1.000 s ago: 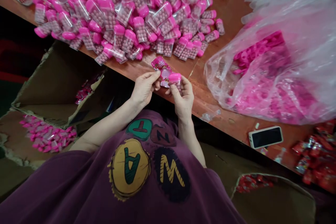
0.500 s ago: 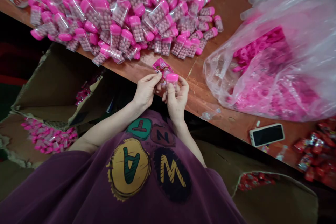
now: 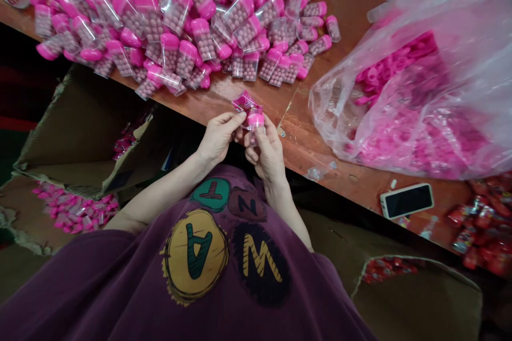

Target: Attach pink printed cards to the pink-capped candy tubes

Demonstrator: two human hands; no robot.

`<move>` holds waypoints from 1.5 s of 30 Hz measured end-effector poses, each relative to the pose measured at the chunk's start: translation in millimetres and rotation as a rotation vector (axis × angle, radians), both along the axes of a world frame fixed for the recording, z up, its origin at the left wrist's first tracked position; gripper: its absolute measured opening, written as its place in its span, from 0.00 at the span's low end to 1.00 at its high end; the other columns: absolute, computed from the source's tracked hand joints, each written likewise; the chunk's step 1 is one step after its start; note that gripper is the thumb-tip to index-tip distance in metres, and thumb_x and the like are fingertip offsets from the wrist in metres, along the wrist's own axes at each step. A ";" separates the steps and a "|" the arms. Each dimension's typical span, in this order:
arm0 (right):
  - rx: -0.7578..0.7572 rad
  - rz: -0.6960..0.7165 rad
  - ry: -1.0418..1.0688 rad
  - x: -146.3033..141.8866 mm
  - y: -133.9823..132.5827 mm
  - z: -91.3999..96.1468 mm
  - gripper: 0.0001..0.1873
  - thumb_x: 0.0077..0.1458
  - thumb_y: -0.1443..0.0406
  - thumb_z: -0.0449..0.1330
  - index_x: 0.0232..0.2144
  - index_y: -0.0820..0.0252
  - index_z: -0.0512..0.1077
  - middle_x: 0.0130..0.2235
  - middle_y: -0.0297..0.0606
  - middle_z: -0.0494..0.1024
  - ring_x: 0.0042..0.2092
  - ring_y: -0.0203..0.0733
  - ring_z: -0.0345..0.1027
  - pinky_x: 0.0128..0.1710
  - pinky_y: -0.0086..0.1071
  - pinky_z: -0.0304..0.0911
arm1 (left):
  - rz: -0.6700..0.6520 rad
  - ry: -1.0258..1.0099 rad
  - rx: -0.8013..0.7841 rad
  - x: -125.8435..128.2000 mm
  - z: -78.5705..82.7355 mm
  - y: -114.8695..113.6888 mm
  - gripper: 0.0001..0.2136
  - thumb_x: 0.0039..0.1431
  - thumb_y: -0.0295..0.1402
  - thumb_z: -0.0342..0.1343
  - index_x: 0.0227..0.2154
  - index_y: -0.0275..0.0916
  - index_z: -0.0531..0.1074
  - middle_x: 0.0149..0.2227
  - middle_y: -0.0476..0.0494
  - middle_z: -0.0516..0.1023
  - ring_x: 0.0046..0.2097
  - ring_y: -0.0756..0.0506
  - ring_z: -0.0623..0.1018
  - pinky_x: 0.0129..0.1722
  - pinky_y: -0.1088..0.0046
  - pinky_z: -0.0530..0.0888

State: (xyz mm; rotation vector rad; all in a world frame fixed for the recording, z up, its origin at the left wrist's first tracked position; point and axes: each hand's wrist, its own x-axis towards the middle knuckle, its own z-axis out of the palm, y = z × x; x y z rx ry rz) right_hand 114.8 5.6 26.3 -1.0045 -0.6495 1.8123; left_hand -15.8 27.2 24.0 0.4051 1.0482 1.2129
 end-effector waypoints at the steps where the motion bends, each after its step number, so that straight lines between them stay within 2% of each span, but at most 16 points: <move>1: 0.022 -0.016 -0.049 -0.6 -1.2 -2.5 0.28 0.64 0.49 0.68 0.59 0.48 0.63 0.28 0.21 0.73 0.17 0.24 0.46 0.15 0.22 0.40 | -0.027 -0.008 0.005 -1.1 -0.3 0.3 0.13 0.62 0.37 0.71 0.26 0.36 0.78 0.19 0.52 0.73 0.21 0.55 0.71 0.22 0.80 0.64; 3: 0.066 -0.010 -0.144 -2.5 -3.5 -8.2 0.31 0.64 0.48 0.67 0.62 0.47 0.62 0.28 0.22 0.72 0.18 0.26 0.48 0.15 0.24 0.43 | -0.082 -0.010 -0.005 -2.6 -1.5 1.1 0.17 0.61 0.42 0.72 0.25 0.36 0.76 0.19 0.52 0.72 0.20 0.55 0.71 0.20 0.79 0.63; 5: 0.132 -0.001 -0.234 -4.5 -4.9 -14.1 0.31 0.63 0.46 0.67 0.61 0.47 0.63 0.29 0.24 0.71 0.21 0.29 0.55 0.17 0.26 0.51 | -0.124 -0.011 -0.030 -3.0 -3.0 2.0 0.19 0.59 0.43 0.74 0.24 0.36 0.75 0.18 0.52 0.70 0.19 0.55 0.70 0.19 0.79 0.62; 8: 0.268 -0.043 -0.350 -3.9 -4.8 -21.1 0.32 0.62 0.45 0.68 0.60 0.47 0.62 0.31 0.27 0.72 0.28 0.34 0.67 0.28 0.31 0.68 | -0.156 -0.047 -0.064 -2.6 -3.8 3.0 0.18 0.58 0.42 0.75 0.24 0.36 0.75 0.18 0.52 0.70 0.19 0.55 0.69 0.18 0.79 0.61; 11: 0.370 -0.021 -0.440 1.8 -3.8 -23.7 0.32 0.65 0.46 0.66 0.63 0.45 0.60 0.36 0.30 0.73 0.32 0.37 0.71 0.36 0.37 0.75 | -0.201 -0.082 -0.087 -3.2 -1.2 3.0 0.16 0.60 0.42 0.73 0.28 0.36 0.77 0.20 0.51 0.73 0.19 0.56 0.68 0.19 0.80 0.62; 15: 0.425 0.064 -0.452 8.4 -4.0 -23.1 0.30 0.68 0.46 0.62 0.65 0.43 0.61 0.38 0.32 0.74 0.31 0.36 0.70 0.33 0.36 0.74 | -0.257 -0.091 -0.075 -6.7 6.3 3.0 0.16 0.62 0.43 0.70 0.30 0.35 0.78 0.24 0.48 0.77 0.22 0.56 0.71 0.19 0.81 0.62; 18: 0.411 0.011 -0.440 8.4 -4.4 -24.0 0.29 0.67 0.45 0.63 0.64 0.44 0.64 0.37 0.31 0.73 0.31 0.35 0.68 0.33 0.35 0.72 | -0.294 -0.092 -0.068 -9.0 10.8 3.3 0.18 0.68 0.47 0.63 0.30 0.36 0.76 0.24 0.48 0.76 0.23 0.53 0.73 0.19 0.80 0.63; 21: 0.335 -0.075 -0.412 8.0 -4.5 -24.1 0.31 0.65 0.43 0.64 0.63 0.43 0.65 0.36 0.31 0.71 0.31 0.35 0.65 0.31 0.33 0.71 | -0.286 -0.068 -0.069 -9.0 10.1 3.1 0.17 0.71 0.44 0.58 0.31 0.36 0.77 0.23 0.47 0.75 0.24 0.51 0.74 0.20 0.78 0.64; 25: 0.222 -0.159 -0.376 9.7 -5.8 -18.2 0.29 0.63 0.46 0.68 0.61 0.41 0.67 0.36 0.31 0.69 0.30 0.34 0.64 0.28 0.29 0.68 | -0.130 0.014 -0.079 -6.2 5.0 1.4 0.12 0.68 0.37 0.62 0.30 0.37 0.75 0.24 0.49 0.75 0.23 0.54 0.72 0.20 0.79 0.62; 29: 0.207 -0.150 -0.364 9.7 -9.9 -11.9 0.27 0.62 0.47 0.68 0.59 0.41 0.68 0.34 0.31 0.68 0.30 0.34 0.63 0.25 0.27 0.64 | -0.042 0.070 -0.088 -4.1 3.2 -0.6 0.15 0.66 0.38 0.67 0.27 0.37 0.73 0.23 0.50 0.74 0.21 0.56 0.68 0.19 0.79 0.59; 34: 0.194 -0.152 -0.405 5.1 -13.9 -10.1 0.28 0.62 0.44 0.66 0.59 0.41 0.66 0.37 0.33 0.70 0.30 0.35 0.63 0.23 0.28 0.60 | -0.019 0.122 -0.062 -2.2 1.9 -3.5 0.17 0.65 0.40 0.69 0.26 0.36 0.73 0.20 0.52 0.71 0.20 0.57 0.67 0.19 0.80 0.59; 38: 0.175 -0.179 -0.415 2.5 -14.8 -9.6 0.29 0.62 0.45 0.67 0.59 0.42 0.66 0.35 0.32 0.69 0.30 0.36 0.62 0.25 0.30 0.61 | -0.012 0.108 -0.085 -1.0 0.7 -4.0 0.20 0.63 0.47 0.70 0.26 0.37 0.73 0.23 0.51 0.74 0.20 0.56 0.69 0.17 0.79 0.59; 45: 0.193 -0.224 -0.436 3.8 -14.2 -8.3 0.28 0.63 0.45 0.65 0.60 0.41 0.66 0.36 0.33 0.69 0.30 0.37 0.62 0.25 0.30 0.60 | -0.078 0.097 -0.101 -1.5 1.9 -4.2 0.23 0.63 0.52 0.68 0.27 0.37 0.73 0.25 0.48 0.77 0.20 0.55 0.70 0.17 0.78 0.61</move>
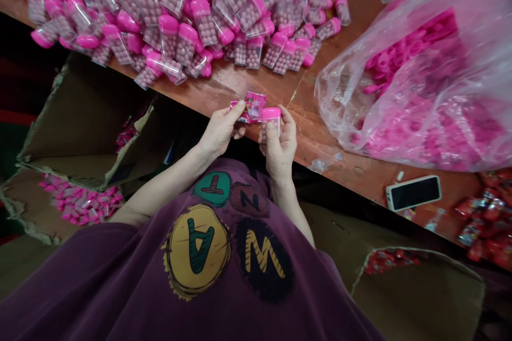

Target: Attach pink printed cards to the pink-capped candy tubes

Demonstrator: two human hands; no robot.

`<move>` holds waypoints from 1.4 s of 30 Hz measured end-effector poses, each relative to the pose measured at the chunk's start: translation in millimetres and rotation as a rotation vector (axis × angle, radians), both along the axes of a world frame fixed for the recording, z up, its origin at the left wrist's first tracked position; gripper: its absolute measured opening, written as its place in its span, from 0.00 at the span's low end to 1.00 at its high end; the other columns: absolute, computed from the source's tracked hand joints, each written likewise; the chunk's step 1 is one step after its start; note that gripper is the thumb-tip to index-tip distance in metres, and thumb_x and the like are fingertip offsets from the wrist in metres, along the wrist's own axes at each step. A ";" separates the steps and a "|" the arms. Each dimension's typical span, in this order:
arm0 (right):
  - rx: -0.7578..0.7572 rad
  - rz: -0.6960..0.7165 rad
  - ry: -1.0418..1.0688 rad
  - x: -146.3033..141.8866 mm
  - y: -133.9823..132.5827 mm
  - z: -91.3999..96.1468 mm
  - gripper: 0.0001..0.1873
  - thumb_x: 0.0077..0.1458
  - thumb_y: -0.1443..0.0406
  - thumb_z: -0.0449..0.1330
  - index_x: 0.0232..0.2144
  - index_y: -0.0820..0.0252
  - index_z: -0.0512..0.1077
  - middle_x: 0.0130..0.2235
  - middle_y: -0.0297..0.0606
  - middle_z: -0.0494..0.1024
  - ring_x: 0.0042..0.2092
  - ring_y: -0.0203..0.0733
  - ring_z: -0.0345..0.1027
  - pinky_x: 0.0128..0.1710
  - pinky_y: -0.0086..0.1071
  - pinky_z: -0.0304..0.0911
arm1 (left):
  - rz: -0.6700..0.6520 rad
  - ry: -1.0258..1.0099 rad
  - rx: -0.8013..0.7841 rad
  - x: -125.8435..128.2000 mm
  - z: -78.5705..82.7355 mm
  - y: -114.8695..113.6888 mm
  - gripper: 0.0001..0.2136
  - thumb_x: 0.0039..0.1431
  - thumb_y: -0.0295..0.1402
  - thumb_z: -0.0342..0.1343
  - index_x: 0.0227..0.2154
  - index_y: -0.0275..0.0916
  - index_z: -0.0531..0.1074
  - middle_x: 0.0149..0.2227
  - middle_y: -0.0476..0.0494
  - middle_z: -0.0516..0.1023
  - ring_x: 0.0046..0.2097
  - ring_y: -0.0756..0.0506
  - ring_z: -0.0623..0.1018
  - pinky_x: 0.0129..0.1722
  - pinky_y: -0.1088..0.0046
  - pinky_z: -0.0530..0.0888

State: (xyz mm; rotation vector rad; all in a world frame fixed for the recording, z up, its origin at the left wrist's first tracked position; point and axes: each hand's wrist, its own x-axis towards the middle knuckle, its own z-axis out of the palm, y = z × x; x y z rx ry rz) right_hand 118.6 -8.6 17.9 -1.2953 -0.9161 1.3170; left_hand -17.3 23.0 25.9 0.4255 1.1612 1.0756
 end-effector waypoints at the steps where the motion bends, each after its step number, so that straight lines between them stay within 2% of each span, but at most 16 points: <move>1: 0.009 0.004 -0.009 0.1 0.1 0.3 0.27 0.63 0.45 0.65 0.60 0.41 0.66 0.37 0.33 0.69 0.30 0.37 0.62 0.26 0.30 0.61 | -0.010 0.006 -0.004 0.2 0.2 -0.2 0.23 0.63 0.53 0.68 0.27 0.37 0.73 0.25 0.48 0.77 0.20 0.55 0.70 0.17 0.78 0.61; 5: 0.033 0.032 -0.029 1.3 -2.7 2.3 0.26 0.63 0.47 0.67 0.58 0.42 0.68 0.38 0.33 0.70 0.30 0.34 0.60 0.28 0.31 0.64 | -0.013 0.007 0.002 0.7 -0.5 -0.4 0.23 0.64 0.52 0.67 0.26 0.37 0.73 0.25 0.47 0.77 0.20 0.55 0.70 0.17 0.78 0.61; 10: -0.007 0.132 -0.019 6.3 -9.3 6.9 0.27 0.61 0.48 0.70 0.58 0.43 0.69 0.37 0.32 0.70 0.29 0.34 0.59 0.25 0.30 0.62 | -0.020 0.040 0.000 -2.0 -2.7 -0.4 0.22 0.64 0.52 0.67 0.26 0.37 0.74 0.24 0.48 0.76 0.20 0.56 0.69 0.18 0.79 0.61; 16: -0.152 0.239 0.152 10.9 -9.2 12.8 0.30 0.61 0.46 0.69 0.61 0.43 0.68 0.34 0.31 0.70 0.27 0.33 0.59 0.18 0.27 0.49 | -0.104 0.014 0.019 -4.9 -5.8 1.1 0.21 0.63 0.51 0.68 0.28 0.37 0.77 0.23 0.48 0.75 0.19 0.55 0.69 0.17 0.78 0.58; 23: -0.100 0.247 0.085 12.9 -8.5 3.0 0.31 0.61 0.46 0.69 0.61 0.43 0.69 0.36 0.31 0.72 0.29 0.35 0.63 0.24 0.30 0.62 | -0.144 -0.016 -0.002 -8.5 -3.6 5.3 0.18 0.64 0.47 0.68 0.30 0.37 0.76 0.24 0.49 0.75 0.18 0.56 0.66 0.16 0.77 0.54; 25: -0.092 0.236 0.083 13.1 -8.2 -0.2 0.30 0.60 0.46 0.70 0.60 0.43 0.69 0.36 0.31 0.72 0.29 0.35 0.63 0.23 0.29 0.62 | -0.156 -0.051 0.013 -11.0 -2.4 4.3 0.14 0.64 0.43 0.68 0.31 0.37 0.77 0.25 0.49 0.76 0.19 0.55 0.68 0.17 0.77 0.56; 28: -0.125 0.222 0.129 13.1 -7.8 -1.6 0.30 0.61 0.46 0.69 0.61 0.43 0.68 0.33 0.30 0.69 0.28 0.35 0.62 0.20 0.26 0.57 | -0.179 -0.086 0.019 -14.1 -2.4 0.9 0.09 0.62 0.36 0.67 0.31 0.38 0.77 0.24 0.49 0.75 0.21 0.54 0.70 0.18 0.78 0.59; 31: -0.151 0.213 0.173 14.0 -7.3 -0.7 0.30 0.61 0.47 0.69 0.61 0.42 0.68 0.32 0.29 0.69 0.27 0.33 0.60 0.17 0.24 0.50 | -0.147 -0.084 0.020 -13.6 -4.5 -3.1 0.09 0.61 0.33 0.68 0.29 0.37 0.76 0.21 0.51 0.72 0.20 0.55 0.69 0.19 0.78 0.59; 35: -0.222 0.284 0.269 17.0 -7.3 0.0 0.30 0.61 0.47 0.68 0.62 0.44 0.68 0.29 0.25 0.68 0.22 0.29 0.53 0.16 0.22 0.41 | -0.068 -0.058 0.032 -7.5 -6.7 -5.2 0.13 0.61 0.35 0.71 0.27 0.36 0.75 0.22 0.51 0.73 0.20 0.57 0.68 0.19 0.79 0.59; 38: -0.237 0.307 0.275 17.5 -8.3 -0.1 0.32 0.61 0.48 0.69 0.63 0.45 0.67 0.27 0.24 0.68 0.21 0.29 0.50 0.16 0.23 0.40 | -0.030 -0.021 0.005 -3.4 -8.3 -4.0 0.15 0.61 0.37 0.72 0.26 0.36 0.74 0.21 0.52 0.72 0.20 0.57 0.67 0.19 0.79 0.59; 42: -0.203 0.270 0.223 16.0 -9.3 0.0 0.33 0.61 0.49 0.70 0.64 0.44 0.67 0.28 0.25 0.69 0.22 0.30 0.54 0.17 0.24 0.41 | -0.010 0.003 -0.015 -1.6 -11.3 -2.9 0.16 0.60 0.37 0.73 0.25 0.36 0.74 0.21 0.53 0.73 0.19 0.57 0.67 0.19 0.79 0.60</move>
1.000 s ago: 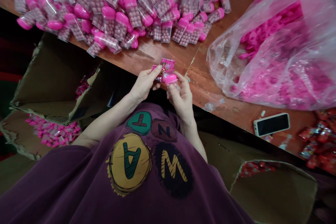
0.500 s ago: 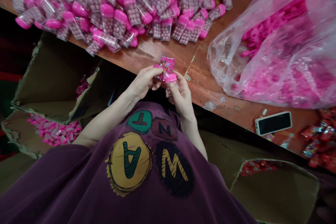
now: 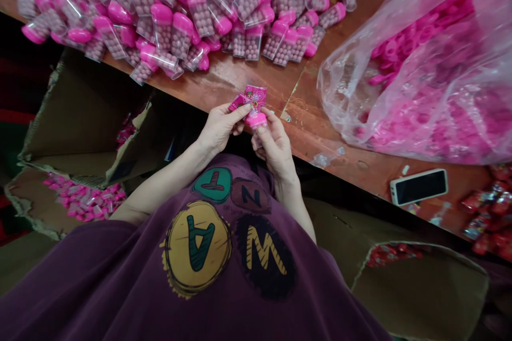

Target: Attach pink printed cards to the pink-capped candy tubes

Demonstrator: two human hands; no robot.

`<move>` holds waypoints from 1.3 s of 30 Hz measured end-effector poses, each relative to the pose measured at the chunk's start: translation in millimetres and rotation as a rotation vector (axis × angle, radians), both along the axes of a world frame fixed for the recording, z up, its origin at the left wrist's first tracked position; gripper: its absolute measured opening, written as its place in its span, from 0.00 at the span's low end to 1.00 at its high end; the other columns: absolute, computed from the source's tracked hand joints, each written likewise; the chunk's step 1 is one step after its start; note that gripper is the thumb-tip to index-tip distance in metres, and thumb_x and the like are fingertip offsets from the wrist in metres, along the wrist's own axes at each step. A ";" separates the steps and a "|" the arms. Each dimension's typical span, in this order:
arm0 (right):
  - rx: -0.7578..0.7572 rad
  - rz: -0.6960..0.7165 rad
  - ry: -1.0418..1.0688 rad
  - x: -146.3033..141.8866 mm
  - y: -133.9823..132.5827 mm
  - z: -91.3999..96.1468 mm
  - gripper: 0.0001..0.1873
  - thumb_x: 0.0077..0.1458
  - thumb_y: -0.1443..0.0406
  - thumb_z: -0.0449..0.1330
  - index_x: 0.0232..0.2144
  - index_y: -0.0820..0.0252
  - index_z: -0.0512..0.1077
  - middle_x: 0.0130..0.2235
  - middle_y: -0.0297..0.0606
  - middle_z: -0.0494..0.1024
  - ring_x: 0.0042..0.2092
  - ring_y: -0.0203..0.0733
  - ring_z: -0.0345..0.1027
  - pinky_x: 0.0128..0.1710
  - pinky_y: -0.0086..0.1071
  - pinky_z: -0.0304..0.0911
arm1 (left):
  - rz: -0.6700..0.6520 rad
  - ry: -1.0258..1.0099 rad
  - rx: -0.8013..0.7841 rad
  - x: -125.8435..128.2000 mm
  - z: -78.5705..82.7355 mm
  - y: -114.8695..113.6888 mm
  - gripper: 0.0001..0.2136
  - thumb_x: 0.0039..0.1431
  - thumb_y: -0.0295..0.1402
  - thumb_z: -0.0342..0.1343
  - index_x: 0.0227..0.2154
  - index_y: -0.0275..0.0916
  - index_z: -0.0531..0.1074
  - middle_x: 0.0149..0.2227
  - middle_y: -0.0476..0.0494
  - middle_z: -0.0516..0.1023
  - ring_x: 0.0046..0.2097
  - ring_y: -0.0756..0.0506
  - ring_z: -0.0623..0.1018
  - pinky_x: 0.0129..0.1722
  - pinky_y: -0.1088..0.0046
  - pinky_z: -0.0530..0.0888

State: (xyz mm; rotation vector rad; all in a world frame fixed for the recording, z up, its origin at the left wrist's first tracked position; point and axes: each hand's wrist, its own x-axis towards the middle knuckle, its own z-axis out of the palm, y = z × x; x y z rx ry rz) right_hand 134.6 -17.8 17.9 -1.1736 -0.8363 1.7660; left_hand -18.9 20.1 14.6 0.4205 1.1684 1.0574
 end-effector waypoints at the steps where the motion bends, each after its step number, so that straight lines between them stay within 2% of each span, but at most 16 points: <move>1: -0.002 0.001 0.009 -0.3 0.0 0.2 0.33 0.61 0.49 0.70 0.64 0.44 0.67 0.28 0.25 0.69 0.22 0.30 0.54 0.17 0.24 0.41 | 0.002 -0.007 -0.006 0.0 -0.4 -0.1 0.15 0.60 0.37 0.73 0.26 0.36 0.75 0.21 0.52 0.74 0.19 0.57 0.68 0.19 0.79 0.60; 5: -0.059 0.042 0.106 -2.1 0.4 0.1 0.34 0.62 0.48 0.68 0.65 0.47 0.65 0.26 0.23 0.67 0.20 0.29 0.48 0.16 0.24 0.38 | -0.008 -0.045 -0.026 -0.1 0.7 -1.3 0.13 0.61 0.39 0.72 0.30 0.36 0.77 0.24 0.52 0.77 0.20 0.57 0.69 0.20 0.80 0.62; 8: -0.061 0.070 0.108 -5.9 -0.4 -4.9 0.37 0.64 0.46 0.66 0.68 0.47 0.61 0.26 0.22 0.68 0.19 0.28 0.44 0.16 0.24 0.39 | -0.046 -0.051 -0.038 0.4 2.5 -2.8 0.15 0.62 0.40 0.72 0.28 0.35 0.76 0.22 0.52 0.75 0.20 0.57 0.69 0.20 0.80 0.62; 11: 0.045 0.033 -0.021 -11.3 -2.7 -16.8 0.38 0.63 0.46 0.66 0.69 0.45 0.60 0.34 0.30 0.75 0.24 0.31 0.57 0.18 0.25 0.53 | -0.087 -0.073 -0.044 1.4 3.3 -4.3 0.20 0.64 0.45 0.70 0.26 0.34 0.75 0.20 0.51 0.73 0.21 0.57 0.70 0.21 0.80 0.62; 14: 0.223 -0.023 -0.226 -15.2 -5.3 -28.8 0.38 0.64 0.46 0.67 0.69 0.43 0.60 0.43 0.37 0.78 0.36 0.39 0.72 0.31 0.33 0.73 | -0.098 -0.095 -0.053 2.3 3.4 -5.8 0.22 0.64 0.48 0.69 0.26 0.34 0.75 0.22 0.50 0.75 0.21 0.56 0.71 0.21 0.80 0.62; 16: 0.290 -0.039 -0.280 -16.2 -6.3 -31.5 0.37 0.65 0.47 0.66 0.70 0.43 0.60 0.44 0.38 0.78 0.39 0.41 0.75 0.36 0.37 0.77 | -0.115 -0.114 -0.057 2.5 3.3 -6.9 0.22 0.63 0.49 0.69 0.26 0.34 0.75 0.22 0.50 0.75 0.21 0.56 0.70 0.21 0.80 0.62; 18: 0.274 -0.032 -0.215 -16.6 -6.0 -29.6 0.35 0.65 0.46 0.65 0.69 0.43 0.60 0.41 0.35 0.77 0.35 0.39 0.73 0.33 0.35 0.75 | -0.140 -0.138 -0.065 2.4 3.3 -8.2 0.22 0.63 0.48 0.70 0.26 0.34 0.74 0.21 0.51 0.73 0.21 0.56 0.70 0.21 0.80 0.62; 21: 0.177 -0.003 -0.099 -17.9 -3.9 -24.0 0.33 0.66 0.45 0.63 0.67 0.44 0.62 0.35 0.31 0.74 0.26 0.34 0.63 0.24 0.31 0.66 | -0.169 -0.161 -0.083 1.9 4.1 -9.8 0.21 0.63 0.46 0.70 0.26 0.34 0.74 0.20 0.51 0.72 0.20 0.56 0.70 0.20 0.80 0.61; 24: 0.203 -0.028 -0.131 -19.7 -1.5 -21.8 0.35 0.64 0.44 0.65 0.66 0.44 0.61 0.35 0.30 0.73 0.27 0.34 0.64 0.26 0.32 0.68 | -0.191 -0.161 -0.067 0.3 6.2 -10.3 0.20 0.64 0.46 0.70 0.28 0.33 0.76 0.22 0.49 0.74 0.21 0.55 0.70 0.20 0.80 0.61; 27: 0.278 -0.028 -0.158 -17.6 -0.3 -21.8 0.38 0.64 0.44 0.65 0.68 0.44 0.57 0.35 0.30 0.74 0.30 0.36 0.69 0.31 0.35 0.72 | -0.131 -0.134 -0.011 -3.1 8.1 -9.3 0.20 0.62 0.45 0.71 0.26 0.34 0.75 0.22 0.49 0.73 0.22 0.56 0.71 0.20 0.80 0.61; 31: 0.223 0.108 -0.116 -12.7 -2.4 -19.4 0.34 0.68 0.45 0.60 0.68 0.45 0.55 0.30 0.27 0.72 0.24 0.35 0.62 0.24 0.32 0.64 | -0.028 -0.125 0.025 -6.8 6.3 -7.2 0.20 0.60 0.45 0.73 0.25 0.35 0.74 0.23 0.50 0.72 0.23 0.56 0.70 0.21 0.81 0.62; 33: 0.198 0.085 -0.106 -15.0 -4.6 -17.9 0.31 0.69 0.46 0.60 0.67 0.45 0.57 0.30 0.27 0.71 0.23 0.34 0.59 0.22 0.31 0.59 | -0.027 -0.144 0.008 -6.3 4.4 -6.9 0.19 0.60 0.44 0.73 0.27 0.34 0.75 0.24 0.51 0.73 0.23 0.56 0.70 0.21 0.81 0.62; 36: 0.174 -0.024 -0.093 -23.1 -6.3 -14.7 0.31 0.67 0.47 0.63 0.65 0.44 0.58 0.33 0.29 0.72 0.25 0.33 0.60 0.23 0.30 0.59 | -0.004 -0.157 -0.016 -3.4 3.4 -8.8 0.17 0.62 0.42 0.72 0.28 0.34 0.75 0.24 0.51 0.73 0.23 0.57 0.69 0.21 0.81 0.62; 39: 0.056 -0.039 0.003 -27.9 -4.2 -10.7 0.32 0.66 0.47 0.63 0.65 0.44 0.57 0.31 0.27 0.69 0.24 0.33 0.57 0.21 0.28 0.55 | -0.022 -0.160 -0.035 -1.1 5.0 -12.9 0.18 0.65 0.42 0.69 0.27 0.34 0.74 0.22 0.50 0.73 0.22 0.56 0.70 0.21 0.81 0.62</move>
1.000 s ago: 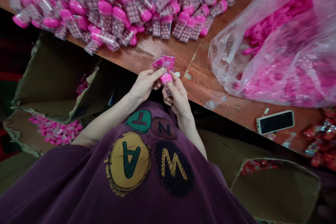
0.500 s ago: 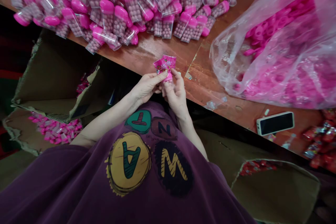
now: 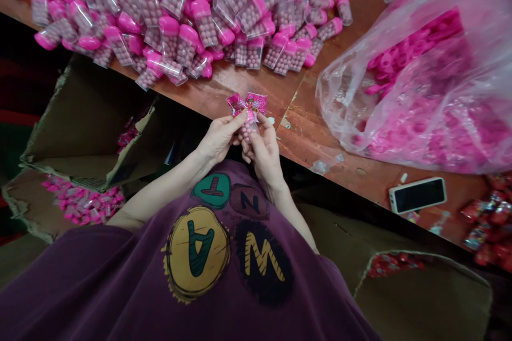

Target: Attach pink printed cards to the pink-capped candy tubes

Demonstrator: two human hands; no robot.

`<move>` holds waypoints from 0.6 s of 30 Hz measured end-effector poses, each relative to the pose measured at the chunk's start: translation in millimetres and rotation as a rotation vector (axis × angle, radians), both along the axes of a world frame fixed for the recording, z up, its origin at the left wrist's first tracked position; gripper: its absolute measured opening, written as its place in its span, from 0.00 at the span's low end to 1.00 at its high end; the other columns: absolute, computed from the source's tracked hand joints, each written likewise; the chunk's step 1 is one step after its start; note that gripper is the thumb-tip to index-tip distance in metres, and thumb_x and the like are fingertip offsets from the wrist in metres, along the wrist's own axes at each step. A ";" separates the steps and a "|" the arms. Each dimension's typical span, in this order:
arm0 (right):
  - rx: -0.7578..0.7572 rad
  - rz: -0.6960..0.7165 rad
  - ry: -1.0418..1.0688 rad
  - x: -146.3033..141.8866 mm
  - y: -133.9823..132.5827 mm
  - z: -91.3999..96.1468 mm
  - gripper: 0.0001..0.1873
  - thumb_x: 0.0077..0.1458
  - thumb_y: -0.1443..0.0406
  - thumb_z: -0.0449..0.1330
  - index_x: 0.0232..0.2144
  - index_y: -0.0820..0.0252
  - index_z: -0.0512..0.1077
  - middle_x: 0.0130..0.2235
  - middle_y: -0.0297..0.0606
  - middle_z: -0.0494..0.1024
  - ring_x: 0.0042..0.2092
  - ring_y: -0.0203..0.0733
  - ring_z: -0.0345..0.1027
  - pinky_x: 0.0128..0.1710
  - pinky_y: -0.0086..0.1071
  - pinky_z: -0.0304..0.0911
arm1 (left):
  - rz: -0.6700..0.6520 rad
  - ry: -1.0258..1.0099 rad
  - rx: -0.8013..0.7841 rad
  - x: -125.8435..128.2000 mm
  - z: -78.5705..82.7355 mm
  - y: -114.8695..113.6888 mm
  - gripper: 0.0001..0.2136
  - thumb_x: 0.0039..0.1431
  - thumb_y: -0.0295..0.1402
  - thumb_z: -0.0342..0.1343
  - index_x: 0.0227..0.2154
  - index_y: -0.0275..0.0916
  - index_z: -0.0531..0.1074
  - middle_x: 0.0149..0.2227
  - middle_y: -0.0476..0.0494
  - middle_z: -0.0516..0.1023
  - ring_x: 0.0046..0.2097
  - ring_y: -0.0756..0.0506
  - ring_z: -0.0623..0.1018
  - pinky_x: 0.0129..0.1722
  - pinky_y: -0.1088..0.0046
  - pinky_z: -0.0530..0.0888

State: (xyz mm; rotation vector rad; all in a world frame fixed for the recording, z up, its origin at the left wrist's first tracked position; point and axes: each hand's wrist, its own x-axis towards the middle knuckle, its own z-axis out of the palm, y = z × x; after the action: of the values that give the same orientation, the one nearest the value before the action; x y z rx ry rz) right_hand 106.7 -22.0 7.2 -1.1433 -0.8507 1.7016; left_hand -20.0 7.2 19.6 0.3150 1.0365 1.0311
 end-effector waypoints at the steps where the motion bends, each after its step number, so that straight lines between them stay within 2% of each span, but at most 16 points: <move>1: -0.043 0.011 0.037 -0.2 1.0 0.8 0.33 0.66 0.47 0.63 0.65 0.45 0.57 0.30 0.26 0.68 0.24 0.32 0.56 0.20 0.27 0.54 | -0.030 -0.004 -0.005 0.3 0.6 -1.5 0.18 0.67 0.42 0.67 0.26 0.34 0.74 0.21 0.49 0.73 0.21 0.56 0.70 0.21 0.81 0.62; 3: -0.073 0.027 0.065 0.6 1.9 0.5 0.34 0.65 0.46 0.63 0.65 0.46 0.57 0.30 0.25 0.68 0.23 0.32 0.55 0.19 0.26 0.53 | -0.082 -0.010 -0.011 0.3 1.3 -4.0 0.19 0.70 0.42 0.63 0.27 0.33 0.75 0.21 0.47 0.74 0.21 0.55 0.71 0.21 0.80 0.62; 8: 0.086 -0.010 -0.098 0.6 -3.4 -7.1 0.34 0.66 0.48 0.64 0.67 0.42 0.55 0.29 0.25 0.66 0.25 0.34 0.58 0.22 0.29 0.58 | -0.032 0.038 -0.023 2.4 -0.3 -10.0 0.13 0.67 0.38 0.67 0.30 0.34 0.76 0.22 0.51 0.73 0.21 0.57 0.69 0.21 0.81 0.61; 14: 0.047 0.025 -0.001 2.2 -2.6 -8.0 0.33 0.67 0.45 0.61 0.68 0.42 0.56 0.26 0.22 0.65 0.20 0.30 0.46 0.18 0.29 0.53 | -0.105 0.065 0.049 5.3 -1.7 -17.3 0.19 0.62 0.44 0.71 0.26 0.35 0.74 0.20 0.52 0.72 0.20 0.55 0.70 0.21 0.79 0.64; 18: 0.024 0.054 0.058 4.8 0.3 -9.3 0.36 0.65 0.44 0.64 0.68 0.43 0.57 0.28 0.22 0.70 0.19 0.29 0.44 0.18 0.30 0.54 | -0.166 0.041 0.060 -0.8 -1.3 -12.5 0.23 0.63 0.50 0.69 0.24 0.35 0.72 0.20 0.49 0.73 0.20 0.55 0.73 0.20 0.78 0.62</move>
State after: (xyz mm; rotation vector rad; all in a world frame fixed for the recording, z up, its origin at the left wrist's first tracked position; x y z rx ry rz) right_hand 111.5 -21.7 -2.0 -1.0587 -0.8707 1.7561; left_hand -20.8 -5.3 18.3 0.4651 0.9995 0.9100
